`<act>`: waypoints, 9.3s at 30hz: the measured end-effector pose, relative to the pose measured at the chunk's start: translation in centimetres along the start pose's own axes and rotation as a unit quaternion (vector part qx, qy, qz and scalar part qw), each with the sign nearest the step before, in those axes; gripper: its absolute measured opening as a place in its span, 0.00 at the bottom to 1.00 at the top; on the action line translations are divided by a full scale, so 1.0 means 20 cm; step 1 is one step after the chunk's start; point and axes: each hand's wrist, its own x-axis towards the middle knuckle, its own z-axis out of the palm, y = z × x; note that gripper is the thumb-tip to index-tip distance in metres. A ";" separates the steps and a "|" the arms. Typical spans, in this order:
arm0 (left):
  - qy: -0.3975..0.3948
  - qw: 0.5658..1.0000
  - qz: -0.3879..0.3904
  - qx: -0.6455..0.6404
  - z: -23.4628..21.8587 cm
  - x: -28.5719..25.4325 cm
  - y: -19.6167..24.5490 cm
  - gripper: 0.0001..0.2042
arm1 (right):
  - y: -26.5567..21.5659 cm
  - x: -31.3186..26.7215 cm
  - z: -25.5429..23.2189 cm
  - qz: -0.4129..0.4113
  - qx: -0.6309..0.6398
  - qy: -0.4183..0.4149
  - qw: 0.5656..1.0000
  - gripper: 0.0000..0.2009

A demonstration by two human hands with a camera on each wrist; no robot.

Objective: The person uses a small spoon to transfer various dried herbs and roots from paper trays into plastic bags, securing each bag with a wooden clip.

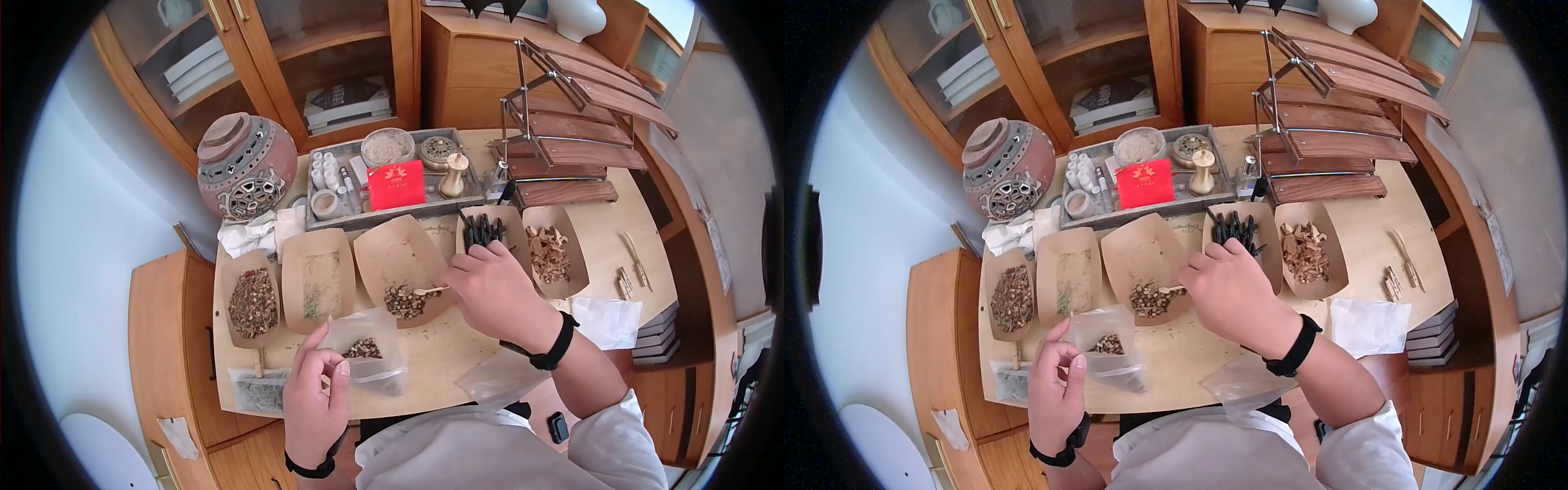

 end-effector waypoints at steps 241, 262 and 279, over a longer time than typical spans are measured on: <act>0.000 1.000 0.001 0.004 -0.01 0.03 -0.01 0.06 | 0.17 0.19 0.09 0.028 0.023 -0.003 0.999 0.02; -0.010 1.000 0.001 0.009 -0.02 0.04 0.01 0.06 | 0.28 0.43 0.05 -0.163 -0.163 -0.019 0.973 0.04; -0.015 1.000 -0.004 -0.005 -0.02 0.04 -0.01 0.07 | 0.25 0.40 0.25 -0.183 0.059 -0.070 0.979 0.03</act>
